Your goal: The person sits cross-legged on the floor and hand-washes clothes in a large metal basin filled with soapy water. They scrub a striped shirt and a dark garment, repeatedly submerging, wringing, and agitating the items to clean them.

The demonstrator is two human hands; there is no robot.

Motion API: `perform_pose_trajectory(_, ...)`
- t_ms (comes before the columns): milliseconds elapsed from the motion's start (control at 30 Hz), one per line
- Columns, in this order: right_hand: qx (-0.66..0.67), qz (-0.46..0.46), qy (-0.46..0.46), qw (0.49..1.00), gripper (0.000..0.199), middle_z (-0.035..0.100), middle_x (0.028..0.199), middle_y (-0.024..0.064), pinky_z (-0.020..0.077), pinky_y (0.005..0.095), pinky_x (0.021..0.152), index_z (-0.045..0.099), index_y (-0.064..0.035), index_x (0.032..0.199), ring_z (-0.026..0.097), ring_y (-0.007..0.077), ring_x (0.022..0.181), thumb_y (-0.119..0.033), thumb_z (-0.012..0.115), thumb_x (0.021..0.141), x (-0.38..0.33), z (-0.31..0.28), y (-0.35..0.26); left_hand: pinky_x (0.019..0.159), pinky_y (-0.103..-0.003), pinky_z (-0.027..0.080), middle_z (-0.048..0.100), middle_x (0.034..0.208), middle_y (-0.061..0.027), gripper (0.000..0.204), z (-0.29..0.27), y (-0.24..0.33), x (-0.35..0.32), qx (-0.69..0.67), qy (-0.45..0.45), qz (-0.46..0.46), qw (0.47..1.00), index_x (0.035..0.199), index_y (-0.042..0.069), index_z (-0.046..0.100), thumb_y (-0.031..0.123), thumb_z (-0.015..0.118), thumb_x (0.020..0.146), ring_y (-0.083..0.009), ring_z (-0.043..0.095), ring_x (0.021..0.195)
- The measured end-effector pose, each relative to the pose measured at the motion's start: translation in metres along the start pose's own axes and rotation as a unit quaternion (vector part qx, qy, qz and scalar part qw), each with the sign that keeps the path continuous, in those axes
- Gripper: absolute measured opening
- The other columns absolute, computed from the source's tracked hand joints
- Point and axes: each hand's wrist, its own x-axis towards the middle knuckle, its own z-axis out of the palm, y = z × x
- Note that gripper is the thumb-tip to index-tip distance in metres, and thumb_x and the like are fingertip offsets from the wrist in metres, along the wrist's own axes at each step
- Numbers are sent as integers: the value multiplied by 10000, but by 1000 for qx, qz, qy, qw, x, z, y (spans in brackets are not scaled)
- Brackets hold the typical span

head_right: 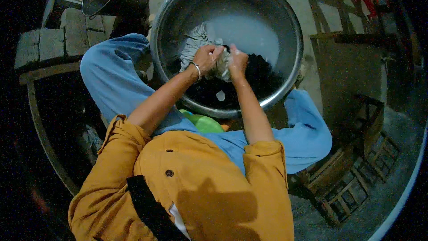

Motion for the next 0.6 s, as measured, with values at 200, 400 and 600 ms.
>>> perform_pose_trajectory(200, 441, 221, -142, 858, 372, 551, 928, 145, 432, 374, 731, 527, 54, 921, 529, 254, 847, -299, 449, 835, 11, -11, -11, 687, -285, 427, 529, 844, -62, 500, -13, 28, -9, -188, -83, 32, 978, 1020, 52, 492, 292, 713, 641, -160, 507, 790)
perform_pose_trajectory(400, 153, -79, -171, 970, 353, 546, 969, 146, 425, 337, 818, 510, 34, 993, 538, 220, 908, -226, 571, 763, -8, -31, -61, 630, -241, 438, 540, 718, -22, 211, -42, 4, 18, -382, -148, -125, 904, 887, 44, 537, 160, 617, 730, -104, 524, 671)
perform_pose_trajectory(600, 232, -48, -337, 911, 354, 553, 923, 52, 421, 264, 719, 494, -12, 1008, 505, 116, 862, -227, 615, 755, 0, -42, -32, 606, -255, 452, 573, 771, -34, 185, -54, 19, 23, -519, -267, -171, 794, 879, 27, 547, 185, 555, 784, -109, 551, 677)
